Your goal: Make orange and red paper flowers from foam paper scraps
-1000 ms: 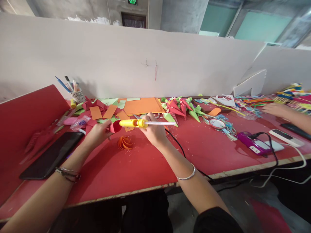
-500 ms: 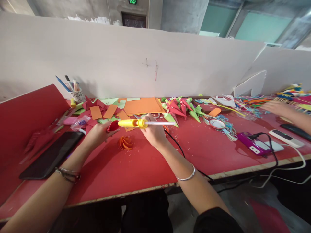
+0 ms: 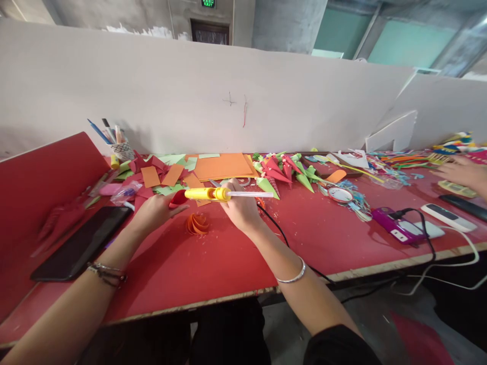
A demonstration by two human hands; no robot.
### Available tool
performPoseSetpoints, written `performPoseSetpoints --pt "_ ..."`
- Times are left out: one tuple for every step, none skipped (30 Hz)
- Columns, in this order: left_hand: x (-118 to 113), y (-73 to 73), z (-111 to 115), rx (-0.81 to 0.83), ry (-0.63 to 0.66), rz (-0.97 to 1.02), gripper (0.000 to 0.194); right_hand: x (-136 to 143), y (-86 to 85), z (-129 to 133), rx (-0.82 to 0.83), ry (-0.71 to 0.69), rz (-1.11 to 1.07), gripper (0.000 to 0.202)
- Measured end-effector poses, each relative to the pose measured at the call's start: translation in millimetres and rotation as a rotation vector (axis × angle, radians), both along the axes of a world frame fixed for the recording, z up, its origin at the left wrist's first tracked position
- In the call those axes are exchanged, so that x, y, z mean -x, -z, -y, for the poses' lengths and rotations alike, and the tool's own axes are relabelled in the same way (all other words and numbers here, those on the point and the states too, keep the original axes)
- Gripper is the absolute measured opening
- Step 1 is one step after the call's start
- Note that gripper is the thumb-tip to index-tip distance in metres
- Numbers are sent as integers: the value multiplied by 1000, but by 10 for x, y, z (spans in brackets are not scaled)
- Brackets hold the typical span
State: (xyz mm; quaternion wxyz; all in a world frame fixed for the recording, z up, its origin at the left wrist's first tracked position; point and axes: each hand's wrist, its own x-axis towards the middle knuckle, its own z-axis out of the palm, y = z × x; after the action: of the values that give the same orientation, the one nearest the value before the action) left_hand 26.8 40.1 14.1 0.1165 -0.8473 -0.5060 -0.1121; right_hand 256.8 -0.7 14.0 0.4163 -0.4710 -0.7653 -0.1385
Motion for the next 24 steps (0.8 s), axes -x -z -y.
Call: performPoseSetpoints --pt "-3 -5 3 6 -6 -4 41 1 0 1 0 8 -1 8" --pt "-6 -12 7 14 -11 -6 39 2 -1 3 0 18 0 10" --pt "-8 -19 11 25 -13 -3 37 3 -3 4 -3 29 0 12" --pt "-11 -27 15 36 -13 6 33 4 -4 4 -9 40 0 14" --pt "-12 -35 20 50 -7 20 30 3 -5 4 -15 49 -1 16" --pt "-13 -42 24 64 6 41 26 2 -6 3 -21 56 -1 17" --pt "-12 -49 27 81 30 66 23 -1 -6 1 -28 61 -3 18" --pt "-11 -55 28 99 59 95 21 -5 -6 -1 -32 65 -6 18" --pt "-8 -59 28 121 92 123 20 -9 -6 -2 -32 69 -7 18" --pt "-5 -60 25 147 129 149 21 -13 -5 -4 -30 73 -6 17" --pt "-1 -60 20 171 166 169 22 -16 -4 -5 -28 76 -6 17" --pt "4 -58 14 193 196 184 24 -19 -4 -6 -26 80 -5 17" --pt "9 -55 5 209 217 192 24 -21 -4 -6 -23 84 -5 16" --pt "13 -51 -4 217 224 193 24 -22 -5 -5 -23 87 -3 16" --pt "18 -47 -13 217 223 188 23 -22 -6 -4 -23 88 -1 16" --pt "21 -43 -22 212 217 180 23 -22 -9 -3 -25 88 0 16" --pt "24 -39 -28 208 210 171 23 -21 -11 -2 -27 87 0 17" --pt "25 -37 -33 206 204 164 23 -21 -15 0 -28 85 0 17" --pt "25 -37 -35 208 202 160 23 -21 -18 2 -29 85 -2 18" --pt "24 -38 -36 214 202 159 23 -22 -21 5 -30 85 -7 18" --pt "21 -41 -34 221 202 159 23 -23 -23 7 -28 85 -12 18" --pt "18 -45 -31 226 197 159 22 -24 -25 10 -26 85 -17 17" --pt "14 -49 -27 230 189 156 21 -26 -26 12 -23 84 -23 17" --pt "11 -54 -23 231 180 152 21 -28 -27 13 -20 81 -30 17"
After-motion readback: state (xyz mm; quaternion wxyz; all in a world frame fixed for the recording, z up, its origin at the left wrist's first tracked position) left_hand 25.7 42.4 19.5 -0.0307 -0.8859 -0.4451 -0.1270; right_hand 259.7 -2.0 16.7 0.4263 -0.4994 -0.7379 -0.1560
